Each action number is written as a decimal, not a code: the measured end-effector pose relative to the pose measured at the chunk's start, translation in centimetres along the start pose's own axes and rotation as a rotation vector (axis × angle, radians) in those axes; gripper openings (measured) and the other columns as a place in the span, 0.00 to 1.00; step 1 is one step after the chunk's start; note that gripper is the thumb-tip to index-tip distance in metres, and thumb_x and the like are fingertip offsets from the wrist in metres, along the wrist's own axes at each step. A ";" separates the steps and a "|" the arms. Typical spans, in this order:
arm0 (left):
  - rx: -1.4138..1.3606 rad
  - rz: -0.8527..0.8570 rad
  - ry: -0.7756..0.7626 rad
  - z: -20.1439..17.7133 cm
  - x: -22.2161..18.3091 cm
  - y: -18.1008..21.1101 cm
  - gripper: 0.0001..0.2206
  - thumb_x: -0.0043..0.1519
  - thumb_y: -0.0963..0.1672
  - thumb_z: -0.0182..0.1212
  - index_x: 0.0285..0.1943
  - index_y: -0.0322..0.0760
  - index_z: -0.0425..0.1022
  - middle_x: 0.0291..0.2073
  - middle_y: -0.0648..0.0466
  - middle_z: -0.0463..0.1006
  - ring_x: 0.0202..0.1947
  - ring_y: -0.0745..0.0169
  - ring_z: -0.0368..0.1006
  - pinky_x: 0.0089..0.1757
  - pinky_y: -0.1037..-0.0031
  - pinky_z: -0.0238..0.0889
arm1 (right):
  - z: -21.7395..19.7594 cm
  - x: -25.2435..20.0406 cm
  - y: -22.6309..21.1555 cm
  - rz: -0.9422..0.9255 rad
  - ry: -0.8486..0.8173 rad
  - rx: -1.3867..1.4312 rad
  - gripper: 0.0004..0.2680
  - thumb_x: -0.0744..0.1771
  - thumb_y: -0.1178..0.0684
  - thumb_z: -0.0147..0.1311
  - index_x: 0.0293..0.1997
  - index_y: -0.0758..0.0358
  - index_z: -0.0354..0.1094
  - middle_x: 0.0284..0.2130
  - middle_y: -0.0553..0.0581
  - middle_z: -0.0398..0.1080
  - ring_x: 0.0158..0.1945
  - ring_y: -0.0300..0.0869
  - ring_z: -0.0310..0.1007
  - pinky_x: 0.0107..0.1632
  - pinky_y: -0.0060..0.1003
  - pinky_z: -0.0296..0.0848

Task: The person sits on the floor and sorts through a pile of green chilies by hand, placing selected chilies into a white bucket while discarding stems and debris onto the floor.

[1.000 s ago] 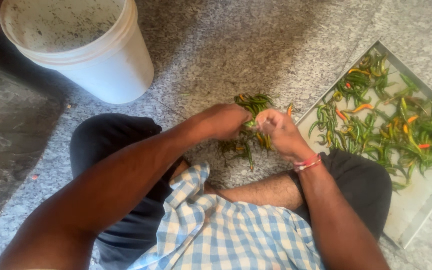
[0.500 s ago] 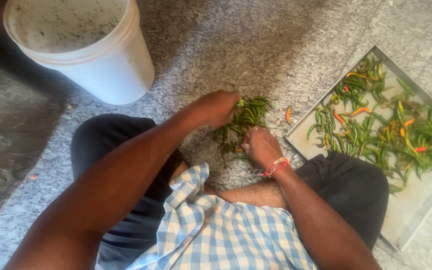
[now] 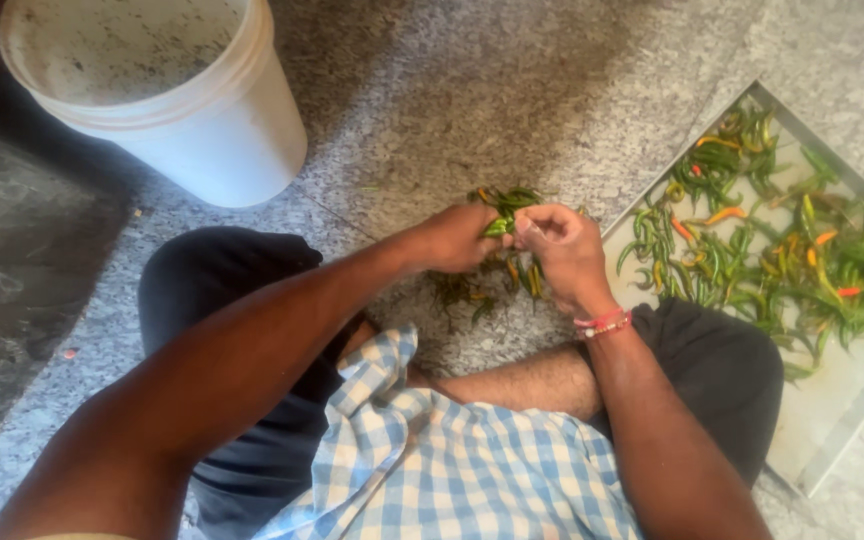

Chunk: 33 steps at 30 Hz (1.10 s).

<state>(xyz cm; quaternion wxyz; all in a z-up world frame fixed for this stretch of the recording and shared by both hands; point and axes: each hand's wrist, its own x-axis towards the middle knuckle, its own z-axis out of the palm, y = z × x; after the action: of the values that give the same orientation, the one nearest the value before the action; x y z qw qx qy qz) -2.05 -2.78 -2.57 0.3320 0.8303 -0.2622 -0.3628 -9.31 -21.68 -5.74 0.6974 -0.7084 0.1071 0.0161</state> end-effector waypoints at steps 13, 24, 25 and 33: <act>-0.131 0.033 0.206 -7.2 -0.6 -2.9 0.07 0.67 0.45 0.55 0.44 0.36 0.72 0.30 0.52 0.72 0.28 0.62 0.66 0.28 0.69 0.62 | 0.6 -0.7 0.0 -0.299 -0.297 -1.052 0.10 0.63 0.53 0.63 0.48 0.60 0.76 0.43 0.66 0.75 0.48 0.58 0.73 0.53 0.53 0.68; -0.906 -0.037 -0.167 -6.3 -4.0 2.0 0.08 0.67 0.45 0.55 0.48 0.35 0.67 0.30 0.54 0.76 0.28 0.66 0.76 0.20 0.77 0.53 | 5.1 -0.7 -0.3 -0.179 -0.099 -0.812 0.08 0.64 0.55 0.60 0.44 0.64 0.71 0.37 0.69 0.76 0.41 0.60 0.76 0.43 0.50 0.73; -0.934 -0.035 -0.185 -6.3 -4.1 2.1 0.08 0.67 0.44 0.54 0.49 0.35 0.67 0.30 0.54 0.76 0.29 0.65 0.78 0.20 0.77 0.53 | 4.6 -0.5 -0.6 -0.136 -0.142 -0.751 0.05 0.65 0.57 0.57 0.43 0.62 0.72 0.36 0.68 0.78 0.40 0.58 0.77 0.45 0.47 0.74; -1.035 0.078 -0.336 -6.2 -4.0 1.9 0.10 0.65 0.39 0.53 0.55 0.34 0.67 0.33 0.50 0.77 0.29 0.66 0.75 0.20 0.81 0.58 | -0.5 0.4 -2.7 0.111 -0.006 -0.294 0.09 0.65 0.57 0.60 0.50 0.61 0.75 0.34 0.52 0.78 0.35 0.36 0.74 0.40 0.32 0.73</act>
<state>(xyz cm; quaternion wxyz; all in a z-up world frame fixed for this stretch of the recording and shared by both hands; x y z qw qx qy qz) -0.02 0.89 3.76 0.6640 0.4790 -0.1294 -0.5595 -8.48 -22.23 -3.13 0.5844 -0.7959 0.1407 0.0725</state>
